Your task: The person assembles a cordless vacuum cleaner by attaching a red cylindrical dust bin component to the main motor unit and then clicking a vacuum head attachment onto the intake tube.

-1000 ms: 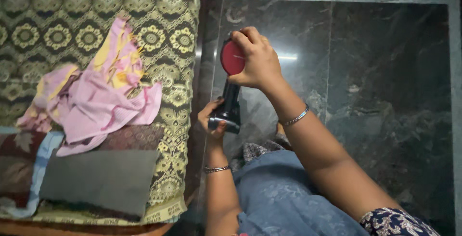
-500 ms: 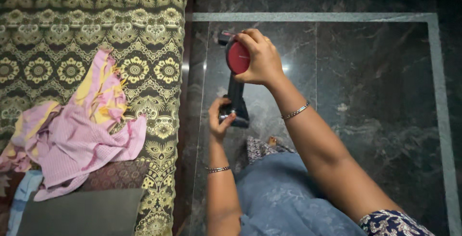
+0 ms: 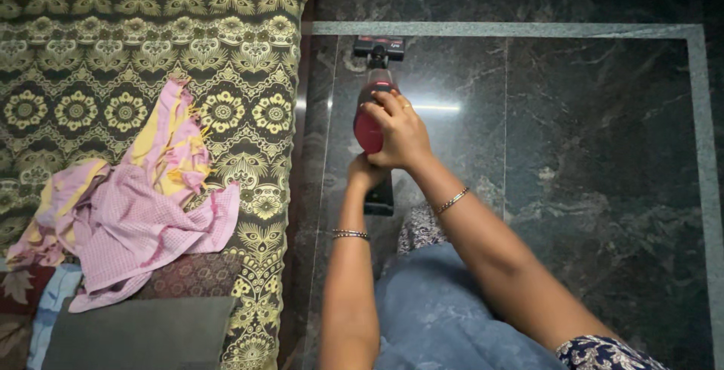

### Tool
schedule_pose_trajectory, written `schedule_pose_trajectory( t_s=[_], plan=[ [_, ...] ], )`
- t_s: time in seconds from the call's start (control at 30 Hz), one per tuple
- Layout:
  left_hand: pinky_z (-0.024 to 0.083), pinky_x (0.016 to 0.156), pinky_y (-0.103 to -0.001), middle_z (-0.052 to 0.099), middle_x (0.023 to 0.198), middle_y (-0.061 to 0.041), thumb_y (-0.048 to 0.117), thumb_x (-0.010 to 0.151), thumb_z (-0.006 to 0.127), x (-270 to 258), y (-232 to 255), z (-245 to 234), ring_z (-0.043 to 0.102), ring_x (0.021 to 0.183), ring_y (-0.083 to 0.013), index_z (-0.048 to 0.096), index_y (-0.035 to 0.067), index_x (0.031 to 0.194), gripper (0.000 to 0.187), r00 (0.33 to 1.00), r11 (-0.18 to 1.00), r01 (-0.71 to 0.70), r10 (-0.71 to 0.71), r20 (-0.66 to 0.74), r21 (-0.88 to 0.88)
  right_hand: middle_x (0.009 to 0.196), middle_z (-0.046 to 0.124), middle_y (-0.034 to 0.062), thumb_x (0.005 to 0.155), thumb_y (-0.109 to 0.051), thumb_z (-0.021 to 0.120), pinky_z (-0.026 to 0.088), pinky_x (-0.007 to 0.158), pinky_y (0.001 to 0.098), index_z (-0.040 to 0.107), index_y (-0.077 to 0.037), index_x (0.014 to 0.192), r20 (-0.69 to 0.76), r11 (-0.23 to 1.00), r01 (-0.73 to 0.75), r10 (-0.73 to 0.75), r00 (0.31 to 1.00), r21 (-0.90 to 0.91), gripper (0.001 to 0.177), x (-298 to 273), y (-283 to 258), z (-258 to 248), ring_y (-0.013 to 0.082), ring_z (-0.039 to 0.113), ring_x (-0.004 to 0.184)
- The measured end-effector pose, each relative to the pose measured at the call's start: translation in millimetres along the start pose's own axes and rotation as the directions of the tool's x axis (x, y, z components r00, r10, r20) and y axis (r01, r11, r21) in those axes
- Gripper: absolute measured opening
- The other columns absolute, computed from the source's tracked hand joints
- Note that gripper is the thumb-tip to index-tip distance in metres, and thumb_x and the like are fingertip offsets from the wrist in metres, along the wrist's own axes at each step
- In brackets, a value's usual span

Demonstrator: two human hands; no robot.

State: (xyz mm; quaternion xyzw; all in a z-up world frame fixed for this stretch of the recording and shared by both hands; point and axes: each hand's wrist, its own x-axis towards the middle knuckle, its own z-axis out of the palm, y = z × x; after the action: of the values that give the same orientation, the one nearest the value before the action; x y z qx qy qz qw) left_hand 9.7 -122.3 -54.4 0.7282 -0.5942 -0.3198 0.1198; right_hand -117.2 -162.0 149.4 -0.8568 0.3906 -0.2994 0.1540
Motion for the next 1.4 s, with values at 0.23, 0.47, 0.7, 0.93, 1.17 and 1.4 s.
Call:
schedule_pose_trajectory(
  t_s=[0.23,0.47,0.7,0.93,1.17,1.4],
  plan=[
    [0.053,0.094,-0.049,0.073,0.112,-0.020,0.049,0.080,0.071,-62,-1,0,0.068,0.111,-0.0381,0.068,0.016,0.123,0.055,0.992,0.990,-0.063,0.048,-0.114,-0.127,0.141,0.054,0.0139,0.043,-0.029,0.092,0.044,0.110,0.0546,0.063,-0.020,0.131,0.073,0.997,0.018,-0.012,0.997,-0.077,0.092,-45,-25,36,0.0476,0.049,0.133],
    [0.036,0.120,-0.035,0.049,0.156,-0.010,0.045,0.084,0.073,-134,-42,28,0.046,0.146,-0.0195,0.040,0.016,0.153,0.082,0.944,0.925,-0.229,0.136,-0.301,-0.302,0.141,0.054,0.0130,0.045,-0.031,0.091,0.044,0.107,0.0573,0.064,-0.023,0.131,0.112,0.989,0.069,-0.054,0.992,-0.130,0.090,-108,-78,69,0.0453,0.049,0.133],
    [0.016,0.129,-0.036,0.022,0.172,-0.009,0.029,0.108,0.038,-206,-68,69,0.020,0.159,-0.0202,0.016,0.014,0.163,0.061,0.953,0.680,-0.294,0.159,-0.257,-0.671,0.142,0.054,0.0138,0.043,-0.036,0.090,0.045,0.107,0.0607,0.064,-0.023,0.129,0.144,0.978,0.101,-0.075,0.987,-0.183,0.091,-184,-123,94,0.0461,0.049,0.132],
    [0.021,0.130,-0.043,0.020,0.172,-0.007,0.024,0.111,0.037,-257,-67,77,0.020,0.158,-0.0247,0.018,0.012,0.162,0.056,0.889,0.225,-0.452,0.197,-0.414,-0.863,0.148,0.050,0.0154,0.049,-0.045,0.091,0.042,0.105,0.0666,0.063,-0.023,0.132,0.193,0.971,0.190,-0.161,0.968,-0.144,0.090,-243,-138,115,0.0497,0.044,0.136],
    [0.024,0.128,-0.044,0.025,0.168,-0.008,0.026,0.111,0.038,-243,-70,85,0.025,0.156,-0.0269,0.018,0.014,0.162,0.057,0.935,0.182,-0.345,0.149,-0.321,-0.921,0.149,0.049,0.0145,0.049,-0.042,0.091,0.041,0.108,0.0648,0.063,-0.023,0.132,0.211,0.975,0.147,-0.111,0.971,-0.165,0.089,-232,-129,103,0.0481,0.042,0.138],
    [0.024,0.121,-0.052,0.021,0.163,-0.004,0.025,0.103,0.042,-178,-56,105,0.022,0.150,-0.0275,0.014,0.019,0.160,0.064,0.849,0.499,0.069,0.425,-0.313,0.864,0.149,0.047,0.0131,0.045,-0.038,0.094,0.040,0.110,0.0618,0.060,-0.023,0.134,0.260,0.976,0.086,-0.032,0.965,-0.200,0.096,-190,-89,85,0.0462,0.039,0.140]
  ],
)
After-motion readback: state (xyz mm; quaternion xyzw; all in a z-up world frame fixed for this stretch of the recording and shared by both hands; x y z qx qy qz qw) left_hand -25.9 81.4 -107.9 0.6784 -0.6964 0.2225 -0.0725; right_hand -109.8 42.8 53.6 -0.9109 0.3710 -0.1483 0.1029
